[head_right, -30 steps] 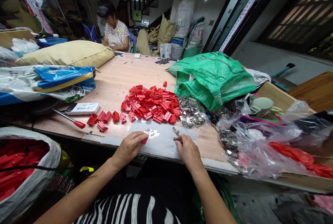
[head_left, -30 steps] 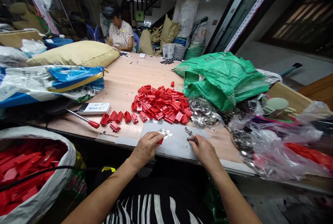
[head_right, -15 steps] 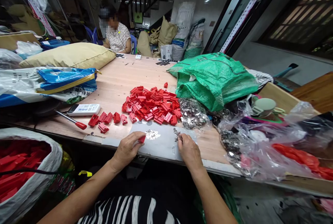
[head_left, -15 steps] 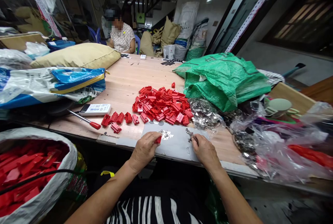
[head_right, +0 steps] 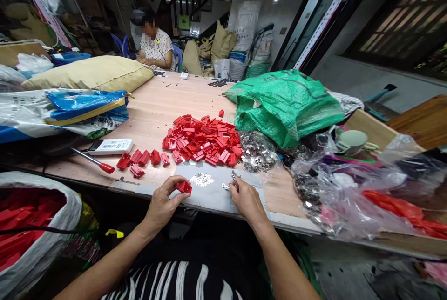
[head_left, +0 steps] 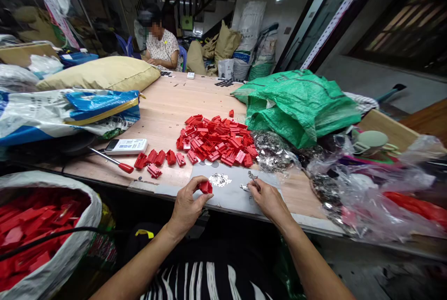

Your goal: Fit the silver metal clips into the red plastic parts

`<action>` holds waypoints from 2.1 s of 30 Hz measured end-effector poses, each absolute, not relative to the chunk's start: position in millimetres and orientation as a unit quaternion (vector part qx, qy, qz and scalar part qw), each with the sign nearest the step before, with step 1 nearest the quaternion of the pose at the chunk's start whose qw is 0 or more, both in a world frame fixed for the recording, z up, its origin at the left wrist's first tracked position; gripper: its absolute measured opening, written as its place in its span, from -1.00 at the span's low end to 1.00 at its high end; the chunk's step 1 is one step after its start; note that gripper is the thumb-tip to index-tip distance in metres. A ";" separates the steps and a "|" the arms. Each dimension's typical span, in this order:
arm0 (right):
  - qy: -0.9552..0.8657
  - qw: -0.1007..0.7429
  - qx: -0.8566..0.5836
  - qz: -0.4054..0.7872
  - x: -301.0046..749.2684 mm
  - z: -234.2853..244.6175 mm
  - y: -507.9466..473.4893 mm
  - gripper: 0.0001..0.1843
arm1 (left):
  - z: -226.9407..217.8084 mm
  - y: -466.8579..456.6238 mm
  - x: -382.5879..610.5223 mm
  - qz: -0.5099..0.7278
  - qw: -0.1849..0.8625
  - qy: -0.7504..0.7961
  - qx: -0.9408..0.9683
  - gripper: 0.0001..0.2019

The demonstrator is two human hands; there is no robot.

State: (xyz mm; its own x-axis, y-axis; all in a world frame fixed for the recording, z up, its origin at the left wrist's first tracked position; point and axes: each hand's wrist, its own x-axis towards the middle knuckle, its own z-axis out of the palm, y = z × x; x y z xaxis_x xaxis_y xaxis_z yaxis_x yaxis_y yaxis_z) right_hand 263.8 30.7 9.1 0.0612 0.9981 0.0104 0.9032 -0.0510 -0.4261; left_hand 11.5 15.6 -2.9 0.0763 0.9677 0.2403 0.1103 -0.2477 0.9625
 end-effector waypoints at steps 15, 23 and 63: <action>-0.774 0.114 -0.608 0.135 259.4 7.7 53.0 -0.83 | -11.5 7.4 8.1 0.526 0.521 0.439 0.509 -0.63; -0.744 0.262 -0.569 0.233 240.8 19.9 41.0 -0.89 | -10.1 3.2 9.4 0.532 0.434 0.458 0.565 -0.69; -0.650 0.347 -0.496 0.459 196.0 19.3 17.7 -0.75 | 1.3 -10.6 14.1 0.543 0.243 0.430 0.679 -0.70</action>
State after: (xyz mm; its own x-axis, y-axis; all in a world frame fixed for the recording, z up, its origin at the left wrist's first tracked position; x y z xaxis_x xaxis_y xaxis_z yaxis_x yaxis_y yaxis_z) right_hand 196.0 17.7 19.3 -0.2660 0.9640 -0.0040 0.3266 0.0862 -0.9412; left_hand 14.1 -10.6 1.3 0.0398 0.8476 0.5291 0.3200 -0.5124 0.7969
